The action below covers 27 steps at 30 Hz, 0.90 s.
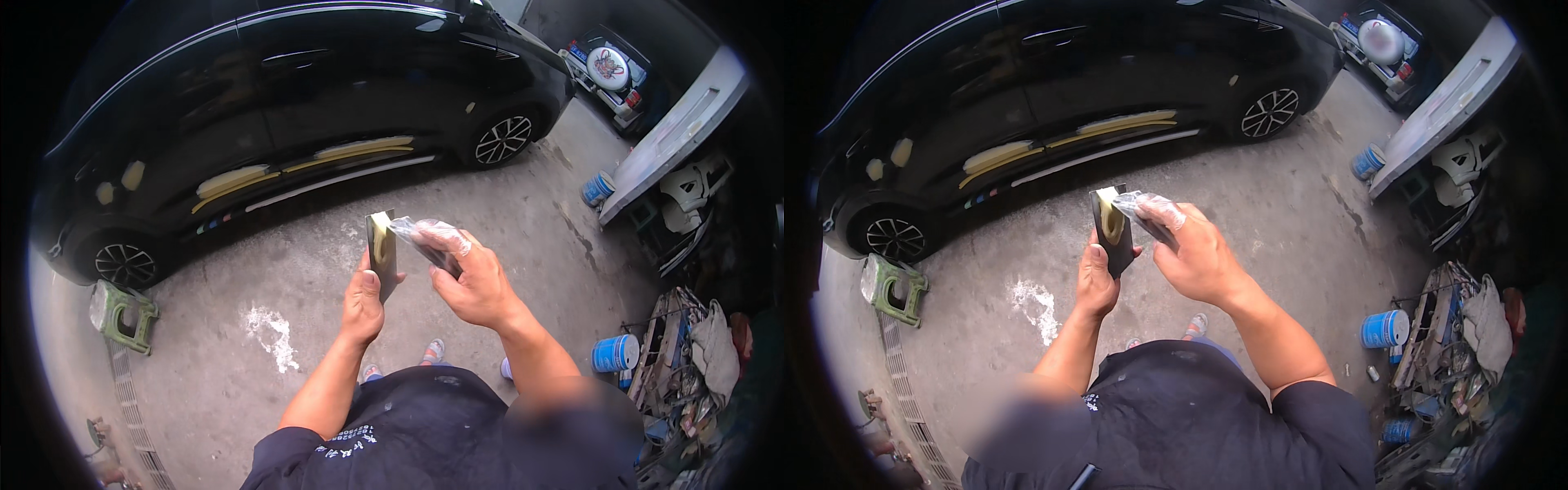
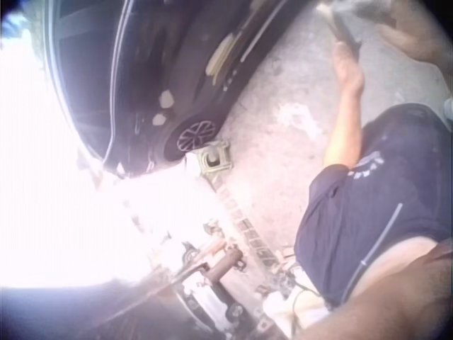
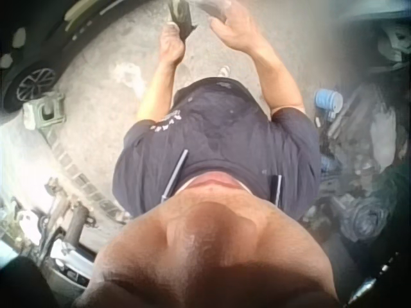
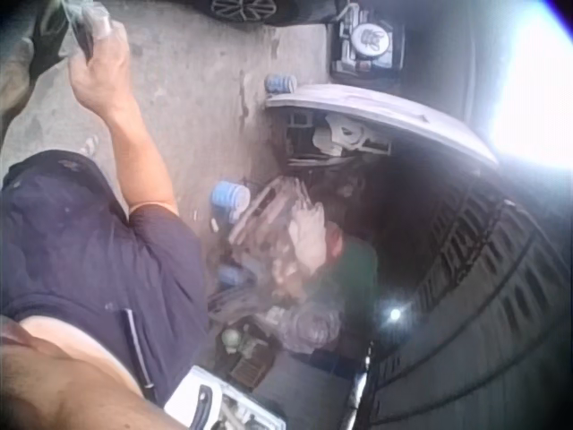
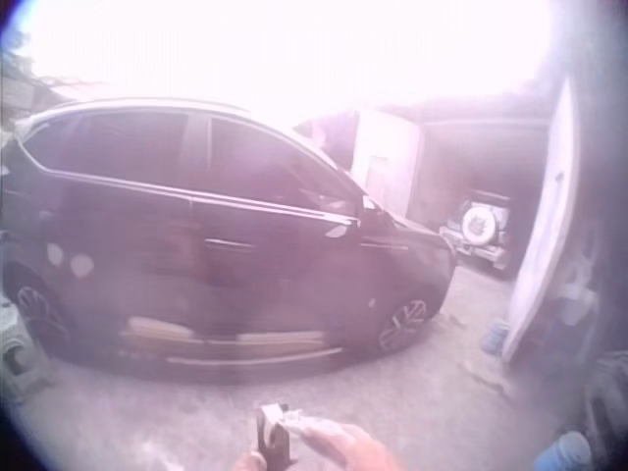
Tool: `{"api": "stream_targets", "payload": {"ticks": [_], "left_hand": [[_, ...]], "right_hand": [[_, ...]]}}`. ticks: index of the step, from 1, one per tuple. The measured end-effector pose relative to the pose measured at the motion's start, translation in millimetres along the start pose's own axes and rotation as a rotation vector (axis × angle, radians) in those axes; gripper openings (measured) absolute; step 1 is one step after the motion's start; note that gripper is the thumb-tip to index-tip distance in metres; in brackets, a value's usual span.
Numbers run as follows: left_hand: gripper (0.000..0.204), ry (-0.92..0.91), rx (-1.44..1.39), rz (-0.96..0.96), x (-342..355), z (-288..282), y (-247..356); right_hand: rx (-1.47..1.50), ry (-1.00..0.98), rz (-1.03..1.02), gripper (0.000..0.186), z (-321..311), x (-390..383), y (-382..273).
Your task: The person scoops body filler from a can onto a metal spreader, mixes it with a hardener, and applies the compound to the side of a black car using a second spreader to smooth the surface.
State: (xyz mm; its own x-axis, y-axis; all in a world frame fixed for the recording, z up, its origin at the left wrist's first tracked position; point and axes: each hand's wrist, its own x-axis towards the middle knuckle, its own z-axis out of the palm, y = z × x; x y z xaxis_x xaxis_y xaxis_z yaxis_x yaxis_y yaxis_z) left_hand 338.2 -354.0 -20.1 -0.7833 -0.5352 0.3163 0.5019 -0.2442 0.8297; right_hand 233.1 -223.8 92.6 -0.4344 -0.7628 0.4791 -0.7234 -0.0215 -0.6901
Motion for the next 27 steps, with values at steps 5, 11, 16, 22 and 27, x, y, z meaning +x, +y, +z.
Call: {"api": "stream_targets", "payload": {"ticks": [5,11,16,22,27], "left_hand": [[0.059,-0.019,-0.352,-0.289,1,-16,17],[0.070,-0.566,-0.946,-0.623,-2,-51,17],[0.070,-0.528,-0.967,-0.650,-1,-44,12],[0.069,-0.215,-0.647,-0.375,38,-21,10],[0.072,-0.030,-0.220,-0.128,70,15,-12]], "right_hand": [[-0.149,-0.106,-0.114,0.059,-3,-21,6],[-0.002,-0.240,-0.248,0.067,-22,8,-6],[0.111,-0.181,-0.205,0.063,-26,1,36],[0.902,0.142,0.278,0.064,-44,-31,89],[1.212,-0.059,0.686,0.073,-2,-24,115]]}}
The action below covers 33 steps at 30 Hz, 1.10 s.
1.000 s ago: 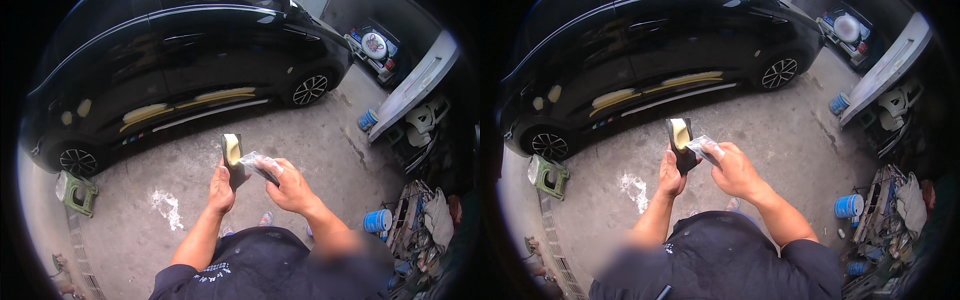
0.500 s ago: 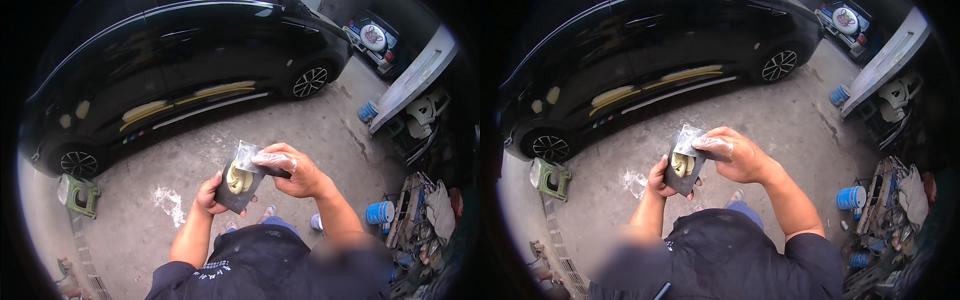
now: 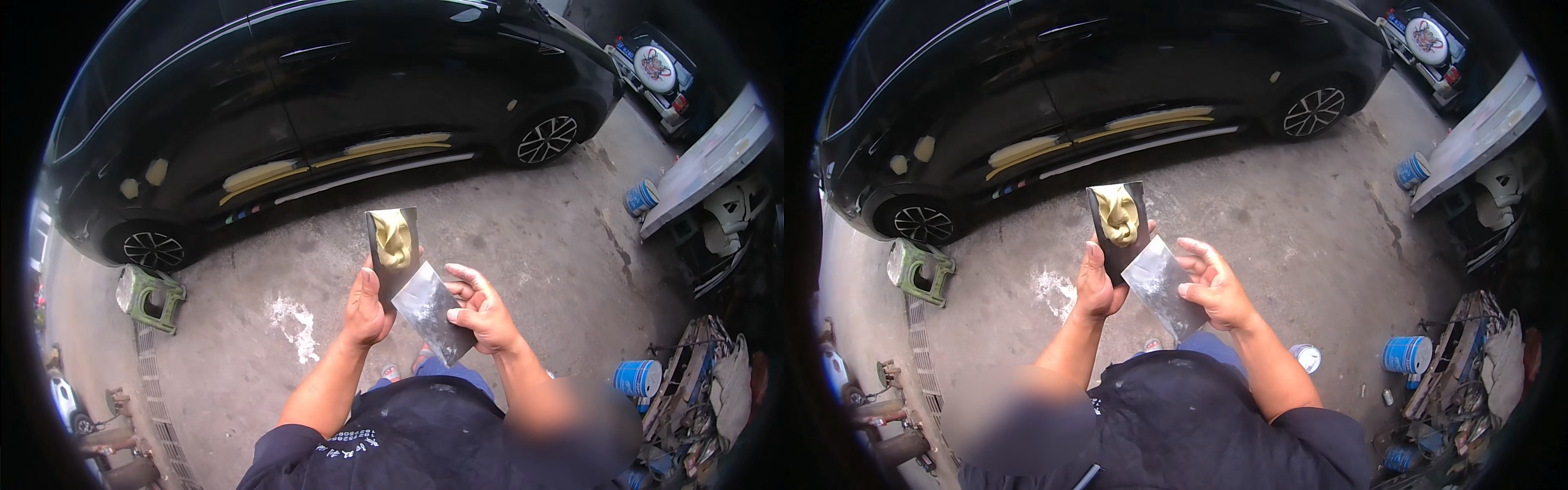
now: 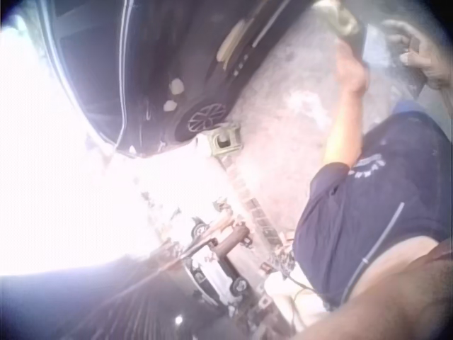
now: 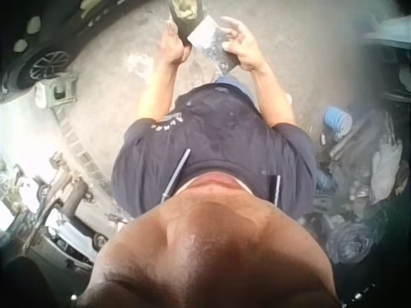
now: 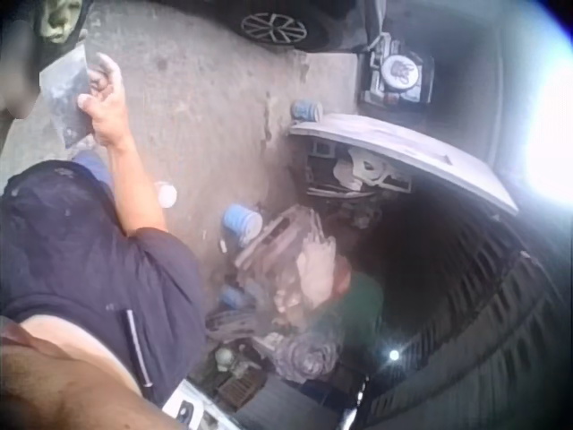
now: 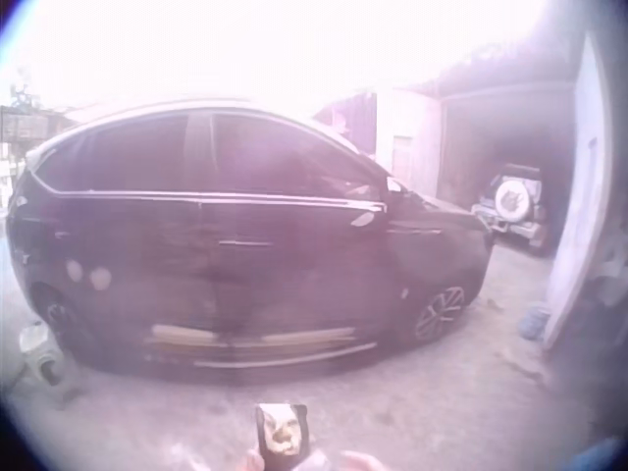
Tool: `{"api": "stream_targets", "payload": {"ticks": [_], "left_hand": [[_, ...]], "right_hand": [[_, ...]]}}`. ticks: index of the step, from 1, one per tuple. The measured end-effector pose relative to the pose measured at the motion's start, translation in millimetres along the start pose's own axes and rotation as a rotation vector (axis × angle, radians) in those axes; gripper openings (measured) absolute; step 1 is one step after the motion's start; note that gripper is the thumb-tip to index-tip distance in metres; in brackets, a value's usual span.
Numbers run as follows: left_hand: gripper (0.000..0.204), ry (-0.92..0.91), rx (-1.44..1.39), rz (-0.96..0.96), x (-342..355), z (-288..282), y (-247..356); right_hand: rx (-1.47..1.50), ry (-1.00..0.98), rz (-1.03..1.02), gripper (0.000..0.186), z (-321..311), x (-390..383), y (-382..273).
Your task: The person scoops body filler from a can onto a metal spreader, mixes it with a hardener, and applies the compound to the side of a black car using a second spreader to smooth the surface.
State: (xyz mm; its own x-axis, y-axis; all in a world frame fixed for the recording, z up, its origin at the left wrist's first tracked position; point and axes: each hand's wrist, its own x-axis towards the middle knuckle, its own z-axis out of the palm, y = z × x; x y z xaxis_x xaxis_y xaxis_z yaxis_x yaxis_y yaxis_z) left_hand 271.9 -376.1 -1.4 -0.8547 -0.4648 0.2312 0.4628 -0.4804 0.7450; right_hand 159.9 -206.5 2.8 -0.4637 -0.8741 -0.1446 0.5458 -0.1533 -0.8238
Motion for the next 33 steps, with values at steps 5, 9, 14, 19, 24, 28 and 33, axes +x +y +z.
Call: {"api": "stream_targets", "payload": {"ticks": [5,9,14,19,24,28,33], "left_hand": [[0.064,-0.025,0.526,0.142,31,-3,-27],[0.047,-0.152,0.835,0.125,55,-7,-5],[0.066,-0.108,0.031,-0.428,58,-8,-3],[0.067,-0.238,-0.553,-0.398,54,-20,-7],[0.068,-0.227,-0.560,-0.405,67,-36,-6],[0.070,-0.202,-0.534,-0.332,88,-44,2],[0.066,0.056,-0.383,-0.191,130,-76,16]], "right_hand": [[0.086,-0.031,-0.043,0.072,-11,56,-48],[0.073,-0.160,-0.125,0.072,-38,82,-97],[-0.238,-0.407,-0.566,0.068,-47,95,-141],[-0.697,-0.712,-0.663,0.061,-12,109,-142],[-0.922,-0.621,-0.644,0.061,-18,139,-142],[-1.225,-0.373,-0.606,0.051,-34,168,-129],[-1.274,-0.064,-0.862,0.044,5,198,-111]]}}
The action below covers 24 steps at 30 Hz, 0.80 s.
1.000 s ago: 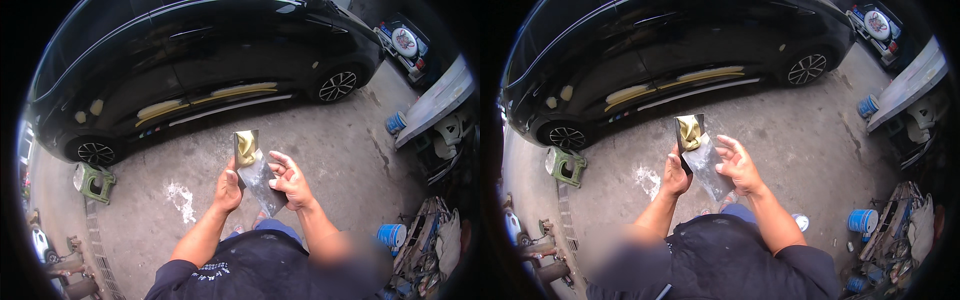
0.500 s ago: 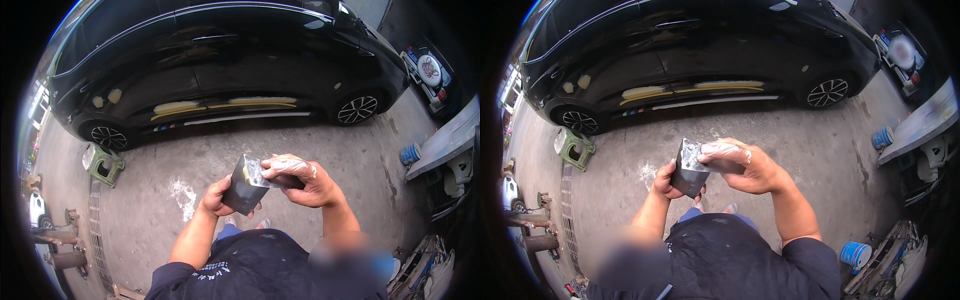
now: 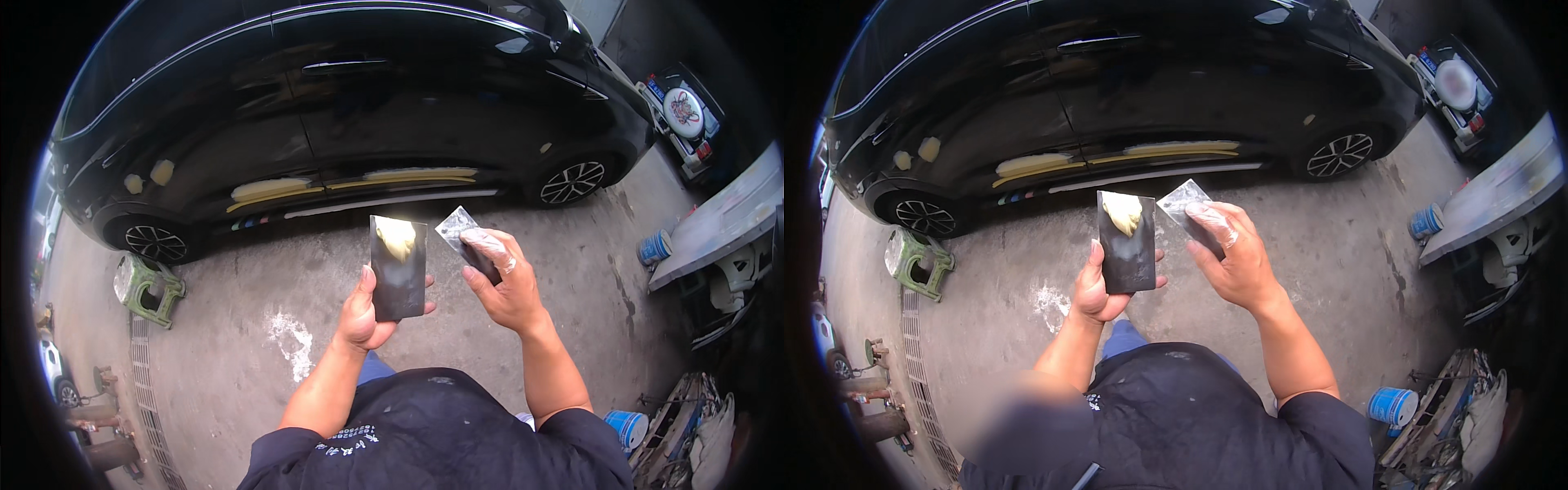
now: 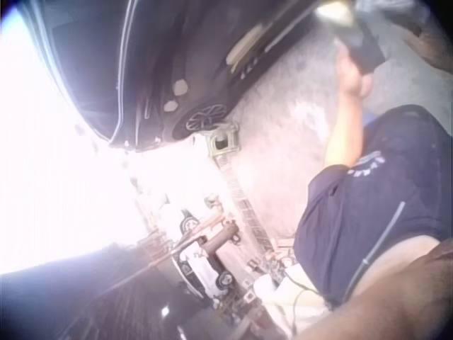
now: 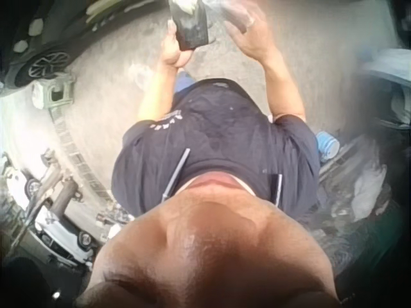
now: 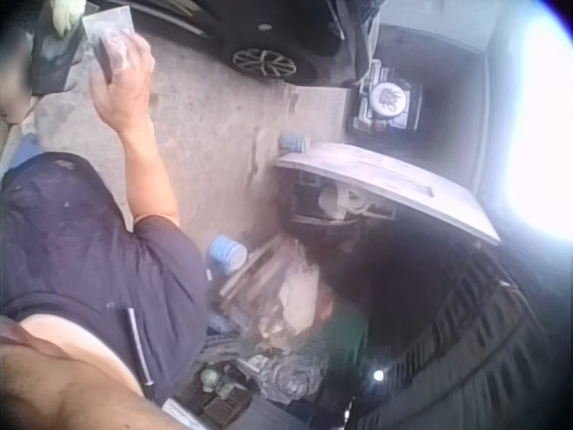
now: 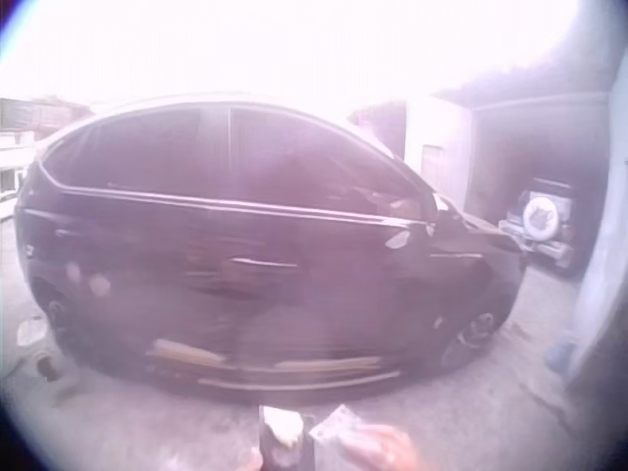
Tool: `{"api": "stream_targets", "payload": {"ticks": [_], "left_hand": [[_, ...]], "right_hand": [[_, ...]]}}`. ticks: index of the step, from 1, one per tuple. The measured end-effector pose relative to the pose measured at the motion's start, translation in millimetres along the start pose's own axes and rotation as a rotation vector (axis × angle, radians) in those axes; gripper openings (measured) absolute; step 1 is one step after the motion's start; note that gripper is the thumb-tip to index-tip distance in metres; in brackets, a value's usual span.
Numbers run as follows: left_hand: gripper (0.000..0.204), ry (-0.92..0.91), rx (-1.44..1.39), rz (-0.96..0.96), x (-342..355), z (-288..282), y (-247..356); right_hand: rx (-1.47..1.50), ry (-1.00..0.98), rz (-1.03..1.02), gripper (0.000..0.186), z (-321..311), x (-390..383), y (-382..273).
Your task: The person scoops body filler from a can onto a metal spreader, mixes it with a hardener, and applies the compound to the side of a black car using a second spreader to smooth the surface.
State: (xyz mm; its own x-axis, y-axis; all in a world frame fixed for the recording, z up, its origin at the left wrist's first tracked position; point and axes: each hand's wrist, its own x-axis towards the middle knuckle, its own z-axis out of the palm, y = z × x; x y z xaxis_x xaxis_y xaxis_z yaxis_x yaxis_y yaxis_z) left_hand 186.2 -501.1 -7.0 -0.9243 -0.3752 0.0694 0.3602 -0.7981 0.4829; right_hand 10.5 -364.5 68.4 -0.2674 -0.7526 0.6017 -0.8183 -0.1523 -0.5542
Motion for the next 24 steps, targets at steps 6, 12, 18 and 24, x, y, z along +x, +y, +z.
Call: {"api": "stream_targets", "payload": {"ticks": [6,12,18,24], "left_hand": [[0.063,0.026,0.054,0.050,45,-44,61],[0.065,0.007,0.674,0.243,84,-117,125],[0.078,0.023,0.506,0.104,127,-135,179],[0.077,0.196,0.104,-0.287,137,-194,166]], "right_hand": [[-0.301,-0.060,-0.121,0.045,92,53,-5],[-0.274,-0.267,0.058,0.042,146,85,25],[0.646,0.147,0.598,0.048,156,76,84],[0.989,0.381,0.822,0.056,165,49,142]]}}
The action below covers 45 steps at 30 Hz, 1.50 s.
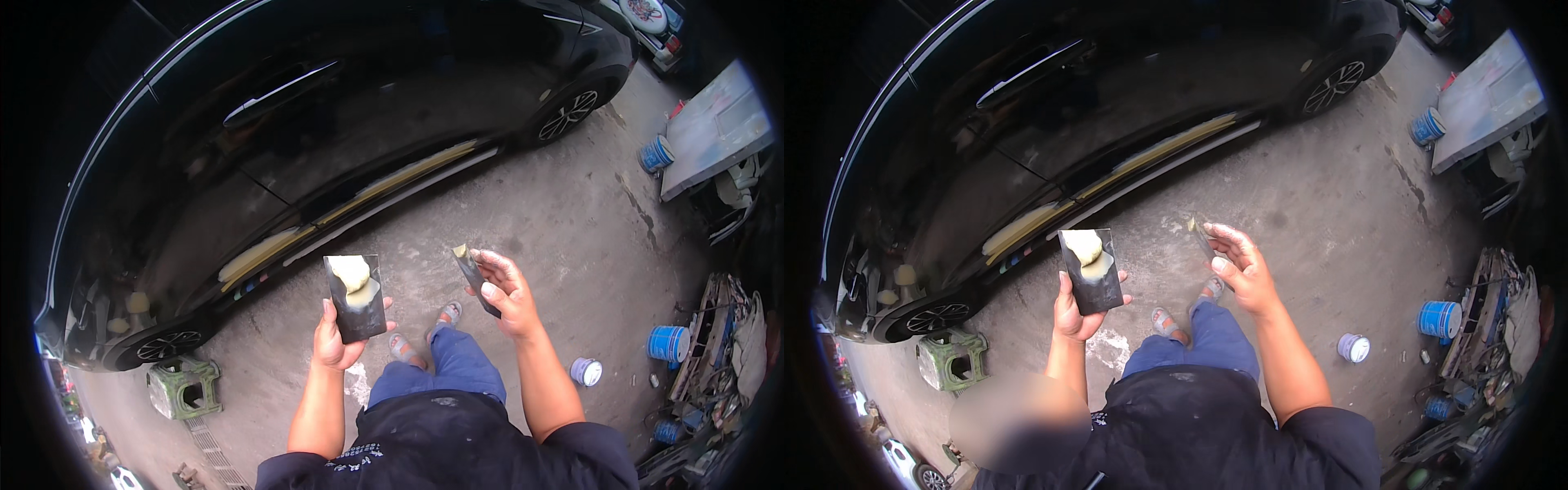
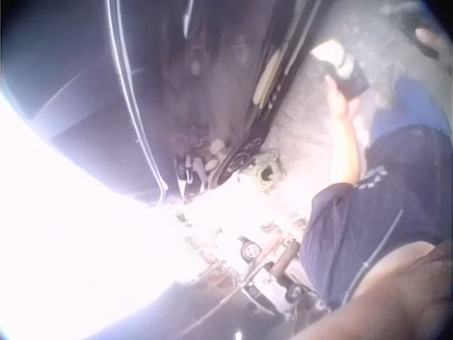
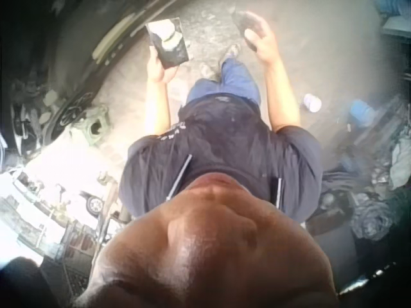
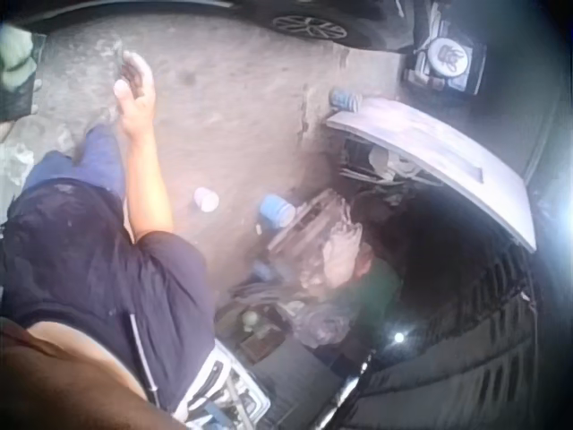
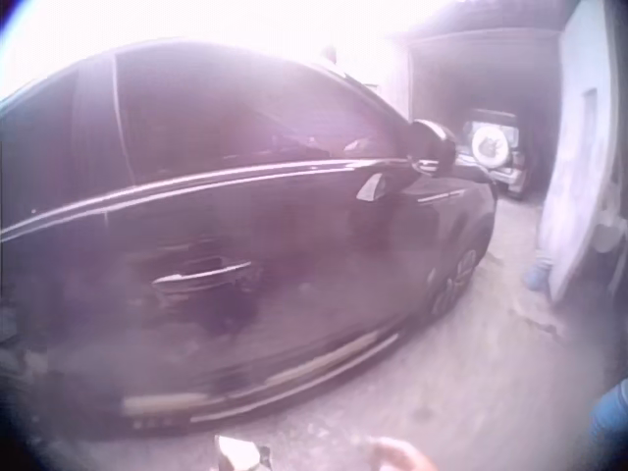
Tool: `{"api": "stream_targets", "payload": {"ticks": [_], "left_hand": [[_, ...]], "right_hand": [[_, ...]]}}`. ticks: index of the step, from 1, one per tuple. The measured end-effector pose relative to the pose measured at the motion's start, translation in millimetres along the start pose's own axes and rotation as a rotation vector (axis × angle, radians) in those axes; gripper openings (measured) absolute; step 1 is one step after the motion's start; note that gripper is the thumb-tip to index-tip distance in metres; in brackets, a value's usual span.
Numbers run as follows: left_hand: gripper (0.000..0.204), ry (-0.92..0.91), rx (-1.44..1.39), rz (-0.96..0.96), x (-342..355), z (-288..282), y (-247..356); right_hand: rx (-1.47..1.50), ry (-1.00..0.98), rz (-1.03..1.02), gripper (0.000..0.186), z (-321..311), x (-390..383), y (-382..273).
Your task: The person scoops body filler from a can onto a metal spreader, mixes it with a hardener, and applies the compound to the side of a black car using a second spreader to smooth the surface.
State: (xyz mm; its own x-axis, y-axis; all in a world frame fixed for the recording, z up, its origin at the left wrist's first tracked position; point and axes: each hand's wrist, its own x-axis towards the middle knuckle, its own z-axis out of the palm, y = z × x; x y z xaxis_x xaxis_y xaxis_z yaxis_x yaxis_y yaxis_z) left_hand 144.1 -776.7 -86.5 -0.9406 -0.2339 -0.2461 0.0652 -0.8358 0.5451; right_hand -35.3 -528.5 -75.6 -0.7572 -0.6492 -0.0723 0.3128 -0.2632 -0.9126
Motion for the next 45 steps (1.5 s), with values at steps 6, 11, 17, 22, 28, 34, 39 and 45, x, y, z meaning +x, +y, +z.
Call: {"api": "stream_targets", "payload": {"ticks": [6,11,17,22,28,34,39,45], "left_hand": [[0.065,0.084,-0.121,-0.112,40,-39,-13],[0.070,0.038,-0.262,-0.150,93,-90,-36],[0.066,0.085,-0.233,-0.200,165,-165,-81],[0.071,0.078,-0.245,-0.228,215,-270,-117],[0.071,0.033,-0.310,-0.235,254,-381,-165],[0.067,0.060,-0.387,-0.164,286,-449,-214],[0.064,0.125,-0.301,-0.094,312,-455,-212],[0.064,0.043,-0.327,-0.104,291,-457,-190]], "right_hand": [[0.077,0.113,0.107,0.060,-52,52,45],[0.039,0.117,0.173,0.056,-93,109,95],[-0.056,0.123,0.155,0.053,-149,170,180],[-0.131,0.095,0.056,0.051,-180,224,270],[-0.319,0.013,-0.109,0.046,-173,286,348],[-0.724,0.002,-0.461,0.044,-145,318,394],[-1.001,0.011,-0.601,0.045,-116,324,413],[-1.208,0.057,-0.642,0.044,-77,317,410]]}}
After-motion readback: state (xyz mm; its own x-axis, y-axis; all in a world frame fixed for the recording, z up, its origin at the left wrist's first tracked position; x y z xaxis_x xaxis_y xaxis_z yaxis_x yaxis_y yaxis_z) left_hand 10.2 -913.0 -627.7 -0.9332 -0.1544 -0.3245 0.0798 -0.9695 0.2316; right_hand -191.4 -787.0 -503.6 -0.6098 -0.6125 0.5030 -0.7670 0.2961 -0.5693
